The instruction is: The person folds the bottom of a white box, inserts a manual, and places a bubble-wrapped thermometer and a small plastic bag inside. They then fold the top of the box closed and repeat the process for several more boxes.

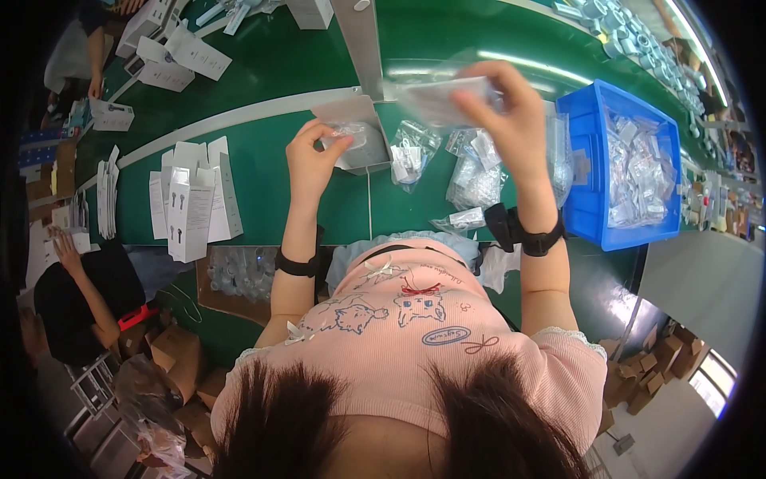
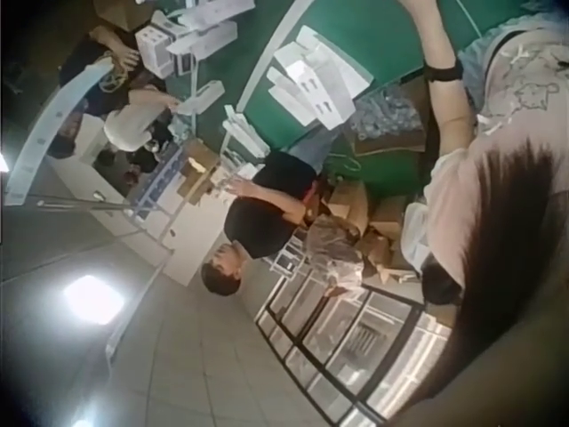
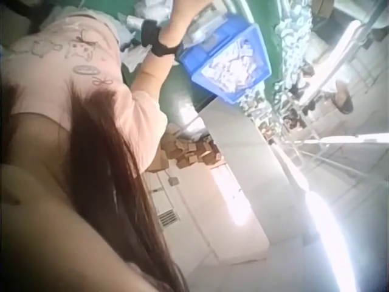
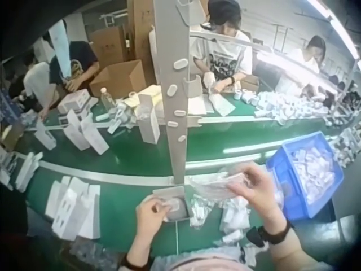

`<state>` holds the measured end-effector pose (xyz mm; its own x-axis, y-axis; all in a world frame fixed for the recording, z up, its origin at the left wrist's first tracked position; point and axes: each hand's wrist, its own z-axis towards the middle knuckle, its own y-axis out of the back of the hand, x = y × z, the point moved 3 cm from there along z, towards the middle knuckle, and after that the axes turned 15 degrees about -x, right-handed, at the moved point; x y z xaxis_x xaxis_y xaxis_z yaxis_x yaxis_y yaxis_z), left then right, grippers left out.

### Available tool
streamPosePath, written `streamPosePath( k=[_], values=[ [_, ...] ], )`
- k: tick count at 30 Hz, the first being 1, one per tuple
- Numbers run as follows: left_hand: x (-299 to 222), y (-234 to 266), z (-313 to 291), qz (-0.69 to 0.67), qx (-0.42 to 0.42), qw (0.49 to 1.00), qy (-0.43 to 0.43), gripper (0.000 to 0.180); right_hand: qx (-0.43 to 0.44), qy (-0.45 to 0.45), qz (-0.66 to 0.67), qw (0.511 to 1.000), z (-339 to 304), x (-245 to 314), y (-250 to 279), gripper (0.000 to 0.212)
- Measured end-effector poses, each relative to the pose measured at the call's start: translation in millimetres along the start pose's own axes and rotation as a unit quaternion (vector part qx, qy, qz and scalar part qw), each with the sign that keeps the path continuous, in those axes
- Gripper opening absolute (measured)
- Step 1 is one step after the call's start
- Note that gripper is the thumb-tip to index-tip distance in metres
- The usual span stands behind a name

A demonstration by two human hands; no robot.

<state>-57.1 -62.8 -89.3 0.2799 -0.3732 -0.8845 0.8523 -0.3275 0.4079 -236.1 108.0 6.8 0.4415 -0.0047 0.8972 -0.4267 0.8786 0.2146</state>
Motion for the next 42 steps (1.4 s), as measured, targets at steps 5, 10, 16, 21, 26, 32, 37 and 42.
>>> streamPosePath(
  k=[5, 10, 16, 21, 26, 32, 37, 42],
  values=[
    [15.1, -1.3, 0.7, -0.026, -0.015, 0.998, -0.049, 0.019, 0.198, 0.175, 0.035, 0.964, -24.0, 11.9, -60.9, 0.013],
    [24.3, -4.6, -1.8, -0.087, -0.013, 0.996, 0.027, 0.017, 0.263, 0.435, -0.064, 0.859, -46.6, -14.0, -89.1, 0.019],
    [19.8, 7.6, -2.7, -0.133, 0.026, 0.985, 0.108, 0.016, 0.325, 0.372, -0.241, 0.835, -54.1, -16.6, -104.9, 0.022],
    [35.9, 67.3, 19.0, -0.127, -0.098, 0.987, 0.017, 0.040, 0.334, 0.339, -0.304, 0.825, -63.7, -35.5, -104.1, 0.030],
    [92.6, 204.6, 42.8, 0.638, -0.129, 0.759, 0.010, 0.100, 0.160, 0.268, -0.059, 0.948, -62.2, -70.5, -82.9, 0.070],
    [144.5, 241.2, 39.3, 0.624, -0.078, 0.775, 0.061, 0.107, 0.268, -0.065, 0.011, 0.961, -73.9, -98.6, -109.1, 0.100],
    [76.2, 154.1, 9.3, 0.463, -0.070, 0.881, 0.059, 0.107, 0.187, -0.141, 0.057, 0.970, -11.4, -109.6, -17.1, 0.108],
    [45.9, 34.3, -40.8, 0.462, 0.097, 0.877, 0.090, 0.108, 0.150, -0.133, 0.063, 0.978, 81.2, -135.5, 19.7, 0.102]
  ],
)
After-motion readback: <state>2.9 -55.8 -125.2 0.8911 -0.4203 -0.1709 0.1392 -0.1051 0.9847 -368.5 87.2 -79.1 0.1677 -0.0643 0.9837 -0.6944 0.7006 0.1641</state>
